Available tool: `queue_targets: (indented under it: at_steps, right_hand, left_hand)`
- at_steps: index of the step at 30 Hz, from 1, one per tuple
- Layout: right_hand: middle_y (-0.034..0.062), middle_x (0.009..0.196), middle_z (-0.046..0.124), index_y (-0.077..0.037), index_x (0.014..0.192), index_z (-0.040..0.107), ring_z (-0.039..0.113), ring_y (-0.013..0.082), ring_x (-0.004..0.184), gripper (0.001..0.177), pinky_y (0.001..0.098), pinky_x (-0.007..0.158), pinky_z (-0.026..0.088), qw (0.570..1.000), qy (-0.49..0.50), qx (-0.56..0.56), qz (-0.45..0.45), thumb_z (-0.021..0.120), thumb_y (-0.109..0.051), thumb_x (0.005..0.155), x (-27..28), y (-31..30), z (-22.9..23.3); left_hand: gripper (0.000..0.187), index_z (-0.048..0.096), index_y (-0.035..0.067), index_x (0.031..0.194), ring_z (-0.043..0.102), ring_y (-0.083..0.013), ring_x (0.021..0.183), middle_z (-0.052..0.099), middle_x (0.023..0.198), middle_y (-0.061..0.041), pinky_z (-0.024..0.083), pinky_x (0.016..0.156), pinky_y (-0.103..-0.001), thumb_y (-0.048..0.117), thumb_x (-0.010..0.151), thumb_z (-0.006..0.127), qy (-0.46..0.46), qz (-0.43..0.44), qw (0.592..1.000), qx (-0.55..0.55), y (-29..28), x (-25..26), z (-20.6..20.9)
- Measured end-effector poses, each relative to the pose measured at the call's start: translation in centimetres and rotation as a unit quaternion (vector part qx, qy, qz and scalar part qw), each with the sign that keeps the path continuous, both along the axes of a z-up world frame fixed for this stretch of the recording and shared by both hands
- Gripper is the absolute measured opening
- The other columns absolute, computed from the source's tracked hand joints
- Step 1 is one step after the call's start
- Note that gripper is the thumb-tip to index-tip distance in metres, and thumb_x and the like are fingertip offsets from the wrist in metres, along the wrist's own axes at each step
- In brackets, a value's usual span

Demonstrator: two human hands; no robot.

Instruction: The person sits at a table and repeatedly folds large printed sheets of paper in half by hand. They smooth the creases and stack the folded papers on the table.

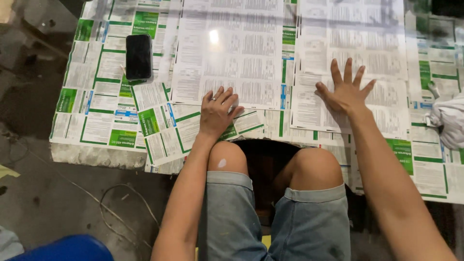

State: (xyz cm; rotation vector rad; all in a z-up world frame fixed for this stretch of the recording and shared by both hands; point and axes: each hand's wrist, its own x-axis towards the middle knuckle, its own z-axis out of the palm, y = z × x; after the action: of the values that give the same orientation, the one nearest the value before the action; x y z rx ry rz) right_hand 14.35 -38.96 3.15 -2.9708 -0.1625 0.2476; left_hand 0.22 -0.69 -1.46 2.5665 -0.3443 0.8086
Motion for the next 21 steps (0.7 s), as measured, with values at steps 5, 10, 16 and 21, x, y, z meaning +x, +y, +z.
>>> queue_targets:
  at_steps: [5, 10, 16, 21]
  right_hand:
    - [0.0121, 0.171, -0.01, -0.035, 0.164, 0.001, -0.011, 0.0493, 0.154, 0.114, 0.0814, 0.11, -0.006, 0.996, -0.003, 0.006, 0.089, 0.039, -0.092, 0.073, -2.7, -1.3, -1.2]
    - [0.0141, 0.169, 0.006, -0.037, 0.16, 0.014, 0.005, 0.0501, 0.15, 0.131, 0.0812, 0.104, 0.004, 0.974, -0.022, -0.043, 0.22, 0.063, -0.09, 0.051, -8.4, -3.0, 1.1]
    - [-0.0016, 0.16, 0.047, -0.038, 0.155, 0.047, 0.051, 0.0236, 0.143, 0.07, 0.0665, 0.121, 0.026, 0.925, -0.174, -0.17, 0.291, 0.058, -0.063, 0.091, -9.0, -4.9, 1.4]
    - [0.0066, 0.146, 0.058, -0.023, 0.141, 0.055, 0.061, 0.0232, 0.125, 0.078, 0.0556, 0.109, 0.035, 0.902, -0.193, -0.174, 0.345, 0.06, -0.068, 0.077, -10.6, -2.4, 5.6]
  left_hand:
    - [0.038, 0.067, 0.009, 0.121, 0.063, -0.0418, 0.124, 0.068, 0.132, -0.018, 0.045, 0.103, -0.06, 0.035, 0.094, 0.071, -0.007, -0.008, 0.996, 0.086, -0.5, -0.1, -0.6]
    - [0.037, 0.062, 0.003, 0.127, 0.069, -0.0469, 0.113, 0.067, 0.128, -0.026, 0.057, 0.093, -0.058, 0.019, 0.094, 0.06, -0.048, -0.01, 0.956, 0.291, -0.3, 1.1, -1.4]
    - [0.025, 0.062, -0.002, 0.116, 0.075, -0.0409, 0.092, 0.07, 0.119, -0.023, 0.064, 0.071, -0.039, 0.009, 0.094, 0.059, -0.009, -0.088, 0.943, 0.32, 0.5, 1.9, 0.5]
    - [0.014, 0.062, 0.003, 0.104, 0.073, -0.0344, 0.076, 0.073, 0.101, -0.014, 0.06, 0.064, -0.041, 0.002, 0.09, 0.061, 0.062, -0.043, 0.99, 0.121, 0.1, 0.8, 1.6]
